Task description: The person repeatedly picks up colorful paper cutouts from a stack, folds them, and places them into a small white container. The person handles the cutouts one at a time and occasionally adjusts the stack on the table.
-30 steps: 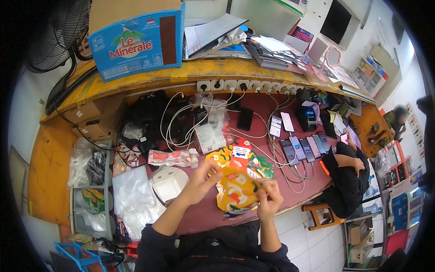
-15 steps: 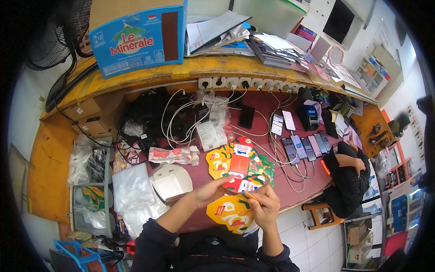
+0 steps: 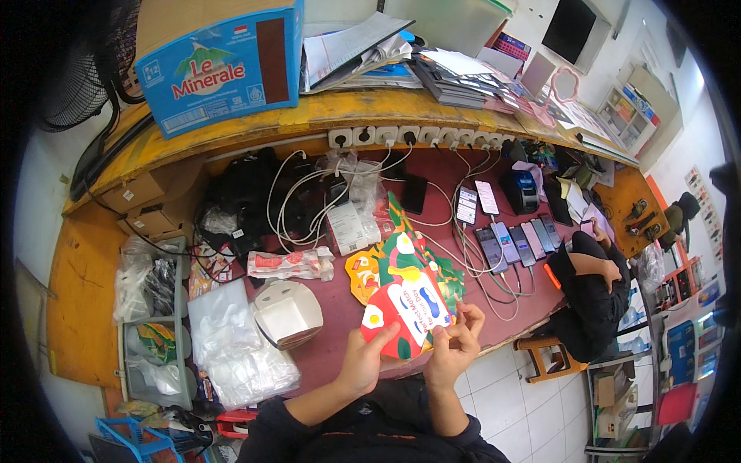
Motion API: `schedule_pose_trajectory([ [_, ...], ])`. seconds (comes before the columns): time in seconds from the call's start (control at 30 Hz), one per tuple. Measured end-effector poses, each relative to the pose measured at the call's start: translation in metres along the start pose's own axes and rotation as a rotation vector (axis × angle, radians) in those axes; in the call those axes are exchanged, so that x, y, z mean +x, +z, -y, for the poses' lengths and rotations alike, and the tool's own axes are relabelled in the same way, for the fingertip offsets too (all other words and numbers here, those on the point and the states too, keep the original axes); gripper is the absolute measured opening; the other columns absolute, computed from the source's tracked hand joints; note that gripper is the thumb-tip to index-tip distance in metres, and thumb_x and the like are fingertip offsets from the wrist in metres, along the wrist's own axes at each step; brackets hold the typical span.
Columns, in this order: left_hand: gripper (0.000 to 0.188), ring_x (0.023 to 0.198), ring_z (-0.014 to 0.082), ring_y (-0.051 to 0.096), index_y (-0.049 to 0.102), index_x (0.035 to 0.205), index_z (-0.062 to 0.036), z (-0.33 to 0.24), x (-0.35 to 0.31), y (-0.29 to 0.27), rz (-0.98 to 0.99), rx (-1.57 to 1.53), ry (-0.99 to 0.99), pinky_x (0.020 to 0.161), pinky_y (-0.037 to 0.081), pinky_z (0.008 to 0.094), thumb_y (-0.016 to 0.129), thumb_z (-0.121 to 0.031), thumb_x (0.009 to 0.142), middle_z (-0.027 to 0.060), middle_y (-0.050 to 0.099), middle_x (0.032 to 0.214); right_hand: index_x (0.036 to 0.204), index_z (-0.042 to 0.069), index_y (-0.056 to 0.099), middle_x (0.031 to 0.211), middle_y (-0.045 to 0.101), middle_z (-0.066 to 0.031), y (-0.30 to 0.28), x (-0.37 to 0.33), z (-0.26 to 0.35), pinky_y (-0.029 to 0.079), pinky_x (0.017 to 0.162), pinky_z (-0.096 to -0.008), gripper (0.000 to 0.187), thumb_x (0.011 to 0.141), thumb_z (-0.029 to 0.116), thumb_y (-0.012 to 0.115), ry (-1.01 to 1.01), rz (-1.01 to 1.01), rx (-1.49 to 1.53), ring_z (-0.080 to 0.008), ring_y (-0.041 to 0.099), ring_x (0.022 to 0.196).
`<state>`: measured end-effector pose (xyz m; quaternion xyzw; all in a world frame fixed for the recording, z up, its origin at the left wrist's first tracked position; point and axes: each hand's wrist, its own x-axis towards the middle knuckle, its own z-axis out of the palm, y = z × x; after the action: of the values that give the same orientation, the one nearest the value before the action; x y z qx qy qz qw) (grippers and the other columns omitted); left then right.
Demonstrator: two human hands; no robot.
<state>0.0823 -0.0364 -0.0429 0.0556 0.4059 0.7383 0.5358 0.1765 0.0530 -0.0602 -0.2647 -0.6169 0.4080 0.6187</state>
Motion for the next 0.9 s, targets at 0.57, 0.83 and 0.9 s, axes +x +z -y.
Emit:
schedule_pose_trajectory([
  [0.57, 0.055, 0.116, 0.0216, 0.052, 0.040, 0.133, -0.0009, -0.020, 0.024, -0.065, 0.528, 0.267, -0.159, 0.097, 0.042, 0.0355, 0.058, -0.029, 0.089, 0.0142, 0.051, 0.128, 0.090, 0.003, 0.070, 0.075, 0.050, -0.0045, -0.010, 0.031, 0.005, 0.036, 0.055, -0.0221, 0.018, 0.074, -0.005, 0.067, -0.057, 0.360, -0.126, -0.0131, 0.047, 0.063],
  [0.83, 0.041, 0.096, 0.0186, 0.063, 0.044, 0.126, -0.0006, -0.027, 0.001, -0.039, 0.227, 0.176, -0.280, 0.082, 0.052, 0.0295, 0.057, -0.013, 0.089, 0.0120, 0.060, 0.113, 0.092, 0.016, 0.075, 0.068, 0.051, -0.0009, -0.023, 0.040, 0.000, 0.042, 0.046, -0.0218, 0.042, 0.055, -0.001, 0.065, -0.532, 0.654, -0.295, -0.0108, 0.051, 0.054],
  [0.9, 0.041, 0.096, 0.0187, 0.063, 0.044, 0.126, -0.0008, -0.027, -0.001, -0.041, 0.220, 0.171, -0.308, 0.082, 0.052, 0.0294, 0.057, -0.013, 0.089, 0.0119, 0.060, 0.113, 0.095, 0.014, 0.074, 0.071, 0.053, -0.0025, -0.026, 0.043, -0.005, 0.044, 0.047, -0.0227, 0.045, 0.055, -0.004, 0.064, -0.503, 0.727, -0.220, -0.0110, 0.052, 0.054],
])
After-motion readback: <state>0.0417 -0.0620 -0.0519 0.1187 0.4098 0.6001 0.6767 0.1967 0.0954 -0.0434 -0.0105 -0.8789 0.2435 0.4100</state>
